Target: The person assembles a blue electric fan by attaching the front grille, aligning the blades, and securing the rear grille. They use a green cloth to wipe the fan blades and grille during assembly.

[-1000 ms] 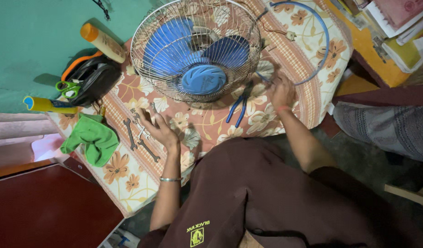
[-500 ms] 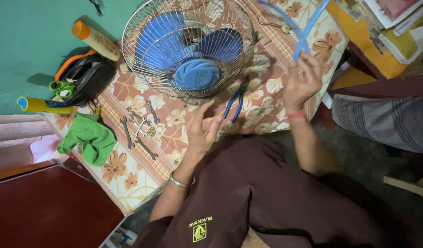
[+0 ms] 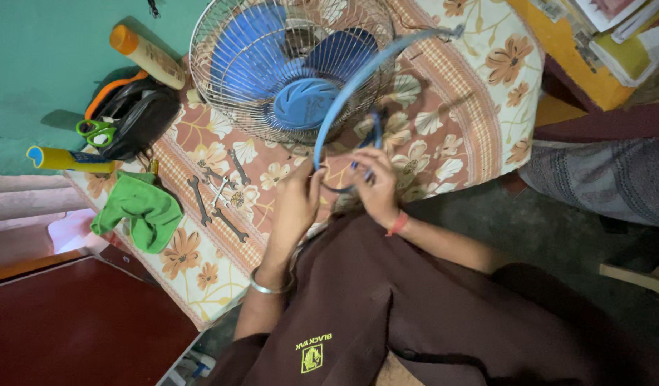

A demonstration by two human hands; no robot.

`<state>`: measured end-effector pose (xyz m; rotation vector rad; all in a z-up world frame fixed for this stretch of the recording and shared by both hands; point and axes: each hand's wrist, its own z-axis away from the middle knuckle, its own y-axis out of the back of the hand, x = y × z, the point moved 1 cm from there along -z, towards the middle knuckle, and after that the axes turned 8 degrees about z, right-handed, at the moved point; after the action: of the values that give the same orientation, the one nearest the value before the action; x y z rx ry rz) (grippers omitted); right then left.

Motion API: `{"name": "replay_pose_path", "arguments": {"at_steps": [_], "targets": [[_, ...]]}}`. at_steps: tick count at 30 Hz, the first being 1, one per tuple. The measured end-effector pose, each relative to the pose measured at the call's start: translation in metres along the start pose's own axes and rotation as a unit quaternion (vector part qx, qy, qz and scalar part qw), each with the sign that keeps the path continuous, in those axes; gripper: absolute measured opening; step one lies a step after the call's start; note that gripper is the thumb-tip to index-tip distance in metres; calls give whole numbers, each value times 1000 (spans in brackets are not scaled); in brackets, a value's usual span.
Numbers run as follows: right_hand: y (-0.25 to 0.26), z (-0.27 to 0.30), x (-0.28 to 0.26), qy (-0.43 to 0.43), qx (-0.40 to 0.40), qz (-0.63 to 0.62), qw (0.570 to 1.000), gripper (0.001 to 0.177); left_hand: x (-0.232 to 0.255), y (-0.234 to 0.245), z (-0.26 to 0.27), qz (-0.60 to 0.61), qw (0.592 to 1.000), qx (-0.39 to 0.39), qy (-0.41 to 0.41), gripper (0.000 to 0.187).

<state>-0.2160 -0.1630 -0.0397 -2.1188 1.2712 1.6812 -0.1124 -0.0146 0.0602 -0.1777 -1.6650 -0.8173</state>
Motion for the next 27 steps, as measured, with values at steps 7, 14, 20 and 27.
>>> {"name": "replay_pose_path", "arguments": {"at_steps": [7, 14, 20, 27], "targets": [[-34, 55, 121, -577, -57, -216, 785, 23, -50, 49, 31, 45, 994, 75, 65, 23], [-68, 104, 213, -724, -70, -357, 586, 26, -112, 68, 57, 146, 970, 187, 46, 24], [-75, 101, 190, -680, -144, -370, 616, 34, -177, 76, 47, 352, 895, 271, 28, 21], [-69, 50, 193, -547, -62, -395, 735, 46, -243, 59, 4, 396, 844, 338, 130, 22]]}}
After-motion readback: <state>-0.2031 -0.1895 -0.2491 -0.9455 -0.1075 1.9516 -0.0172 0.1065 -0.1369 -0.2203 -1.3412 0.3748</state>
